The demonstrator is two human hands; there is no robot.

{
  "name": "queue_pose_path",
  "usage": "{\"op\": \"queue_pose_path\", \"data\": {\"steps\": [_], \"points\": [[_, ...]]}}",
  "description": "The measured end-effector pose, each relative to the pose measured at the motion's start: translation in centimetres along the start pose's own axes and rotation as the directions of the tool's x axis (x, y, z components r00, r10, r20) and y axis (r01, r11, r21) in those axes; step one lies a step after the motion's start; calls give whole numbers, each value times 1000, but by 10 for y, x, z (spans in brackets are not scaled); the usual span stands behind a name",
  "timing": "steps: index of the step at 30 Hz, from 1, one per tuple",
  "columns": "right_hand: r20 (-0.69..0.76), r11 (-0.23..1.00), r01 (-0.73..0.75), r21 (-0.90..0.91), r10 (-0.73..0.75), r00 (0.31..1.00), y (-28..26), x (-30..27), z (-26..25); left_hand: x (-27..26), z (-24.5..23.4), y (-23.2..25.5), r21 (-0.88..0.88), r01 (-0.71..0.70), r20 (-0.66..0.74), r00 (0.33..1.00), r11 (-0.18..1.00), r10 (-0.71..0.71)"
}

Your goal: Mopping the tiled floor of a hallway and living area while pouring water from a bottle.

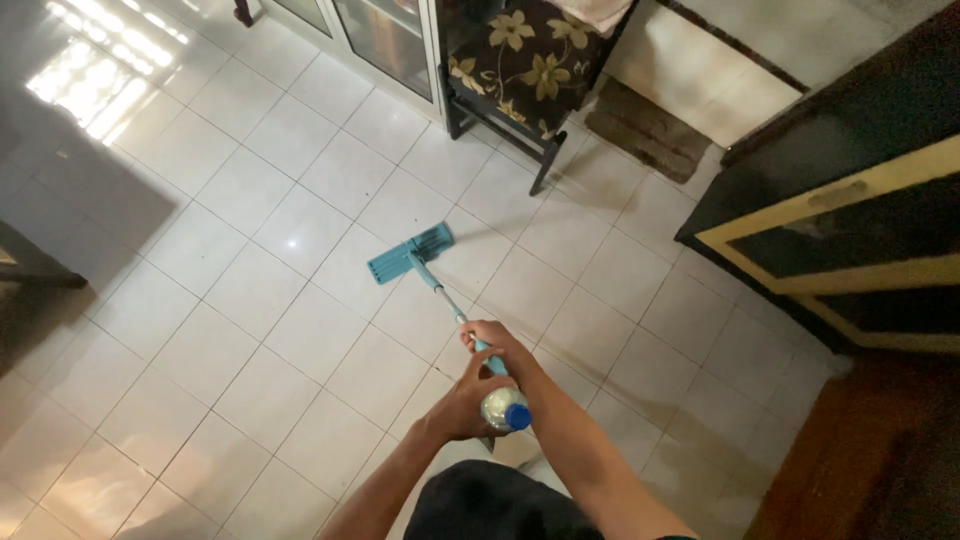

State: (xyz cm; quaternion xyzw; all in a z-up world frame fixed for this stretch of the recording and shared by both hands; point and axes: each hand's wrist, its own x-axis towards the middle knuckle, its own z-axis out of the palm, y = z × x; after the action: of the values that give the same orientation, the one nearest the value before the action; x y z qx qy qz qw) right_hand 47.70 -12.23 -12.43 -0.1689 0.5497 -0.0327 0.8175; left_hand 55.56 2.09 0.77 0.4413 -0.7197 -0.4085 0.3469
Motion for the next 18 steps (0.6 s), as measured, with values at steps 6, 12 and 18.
{"op": "queue_pose_path", "data": {"steps": [6, 12, 18], "points": [[-172, 991, 127, -38, -132, 976, -3, -99, -50, 45, 31, 18, -113, -7, 138, 990, 994, 23], [-154, 963, 208, -173, -235, 960, 60, -101, -182, 78, 105, 51, -253, -37, 396, 908, 967, 139], [-374, 965, 219, 146, -151, 915, 156, -142, -276, 84, 192, 102, -308, -67, 618, 745, 949, 253]]}}
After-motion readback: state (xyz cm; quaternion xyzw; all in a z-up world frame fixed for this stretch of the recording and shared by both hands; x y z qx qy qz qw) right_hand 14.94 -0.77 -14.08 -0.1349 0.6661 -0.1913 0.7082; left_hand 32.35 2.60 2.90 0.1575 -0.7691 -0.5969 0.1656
